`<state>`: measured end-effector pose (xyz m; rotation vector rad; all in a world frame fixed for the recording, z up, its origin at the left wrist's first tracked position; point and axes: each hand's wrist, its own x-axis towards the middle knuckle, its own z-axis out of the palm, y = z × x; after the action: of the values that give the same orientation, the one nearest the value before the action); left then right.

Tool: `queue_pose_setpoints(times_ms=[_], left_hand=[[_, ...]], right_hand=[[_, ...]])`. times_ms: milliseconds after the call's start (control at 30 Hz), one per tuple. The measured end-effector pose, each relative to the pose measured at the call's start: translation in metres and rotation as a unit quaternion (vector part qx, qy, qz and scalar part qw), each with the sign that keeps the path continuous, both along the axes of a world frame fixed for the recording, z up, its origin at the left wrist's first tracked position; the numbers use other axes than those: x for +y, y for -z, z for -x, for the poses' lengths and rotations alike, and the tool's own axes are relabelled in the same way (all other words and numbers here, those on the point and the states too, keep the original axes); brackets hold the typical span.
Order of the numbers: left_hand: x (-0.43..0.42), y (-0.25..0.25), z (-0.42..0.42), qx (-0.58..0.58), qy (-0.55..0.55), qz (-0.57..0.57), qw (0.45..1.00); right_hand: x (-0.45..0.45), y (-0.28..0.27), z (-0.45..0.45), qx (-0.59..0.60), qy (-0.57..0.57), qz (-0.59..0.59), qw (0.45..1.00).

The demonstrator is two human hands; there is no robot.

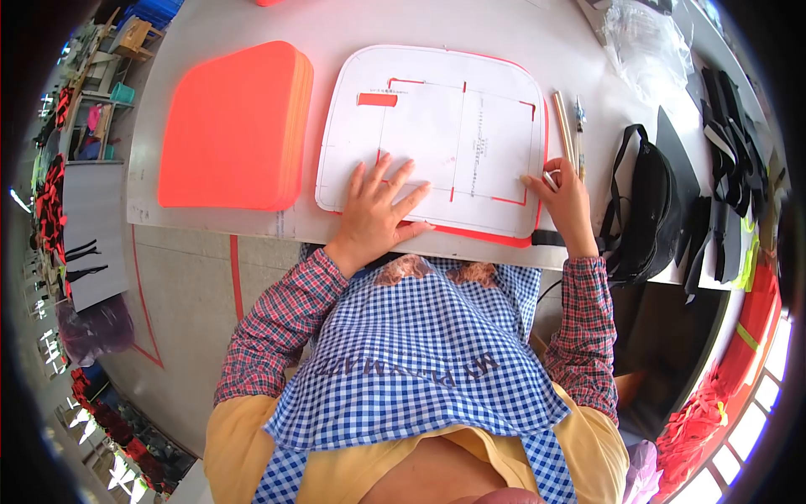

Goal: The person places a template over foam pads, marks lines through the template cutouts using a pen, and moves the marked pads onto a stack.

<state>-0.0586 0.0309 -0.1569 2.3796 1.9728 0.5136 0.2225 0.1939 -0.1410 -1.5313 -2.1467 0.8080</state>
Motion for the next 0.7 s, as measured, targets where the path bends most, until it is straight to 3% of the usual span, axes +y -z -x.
queue_pose_setpoints(times_ms=[533, 633, 700], left_hand=[[-0.002, 0.004, -0.001, -0.011, -0.006, -0.007, 1.000], [-0.006, 0.001, -0.001, -0.010, -0.009, -0.014, 1.000], [-0.004, 0.000, -0.001, -0.009, -0.009, -0.016, 1.000]], right_hand=[[0.000, 0.007, -0.002, 0.013, 0.005, -0.006, 1.000], [-0.002, 0.011, -0.007, 0.084, 0.062, 0.004, 0.995], [-0.002, 0.015, -0.012, 0.193, 0.115, -0.043, 0.973]])
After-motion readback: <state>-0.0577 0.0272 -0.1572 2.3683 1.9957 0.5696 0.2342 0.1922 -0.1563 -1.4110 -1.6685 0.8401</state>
